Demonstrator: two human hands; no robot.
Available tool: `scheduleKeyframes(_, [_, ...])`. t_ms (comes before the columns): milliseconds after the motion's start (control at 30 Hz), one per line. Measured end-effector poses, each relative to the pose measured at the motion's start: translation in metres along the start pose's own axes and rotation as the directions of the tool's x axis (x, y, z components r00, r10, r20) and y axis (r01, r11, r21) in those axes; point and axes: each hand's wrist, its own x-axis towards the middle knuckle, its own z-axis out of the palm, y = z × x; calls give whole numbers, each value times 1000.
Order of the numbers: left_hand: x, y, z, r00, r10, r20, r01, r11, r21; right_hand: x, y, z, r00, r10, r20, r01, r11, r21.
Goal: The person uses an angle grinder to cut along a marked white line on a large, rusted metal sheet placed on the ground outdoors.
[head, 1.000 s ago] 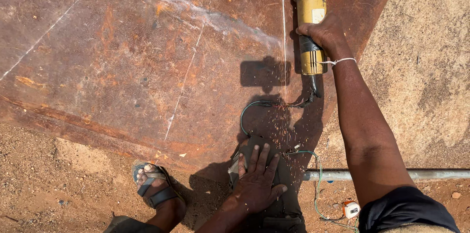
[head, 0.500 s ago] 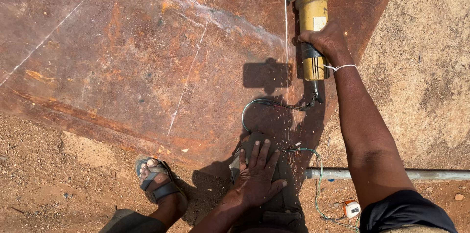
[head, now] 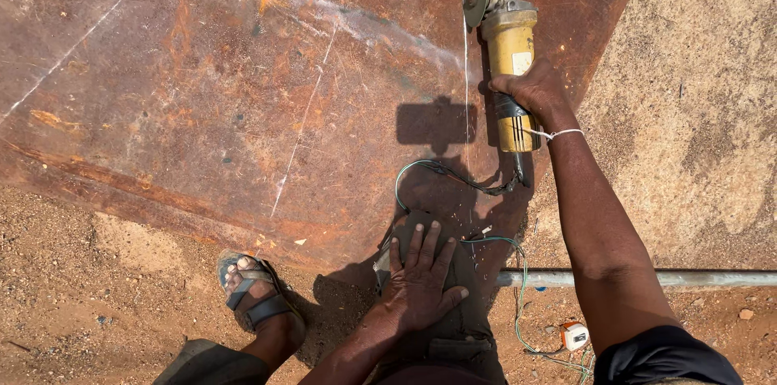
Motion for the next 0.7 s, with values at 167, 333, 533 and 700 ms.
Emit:
scheduleKeyframes(167, [3,4,-6,990,-74,119,74,997,3,-14,19,8,1000,10,20,-12,995,98])
scheduleKeyframes(333, [0,7,-12,985,-86,149,85,996,12,-21,25,11,1000,10,22,-13,990,137])
scheduleKeyframes(533, [3,8,-14,972,-102,211,104,995,2,-26,29,15,999,16,31,-22,984,176])
scheduleKeyframes(700, [1,5,-12,977,-94,189,99,995,-15,-32,31,15,998,-34,60,18,969,245])
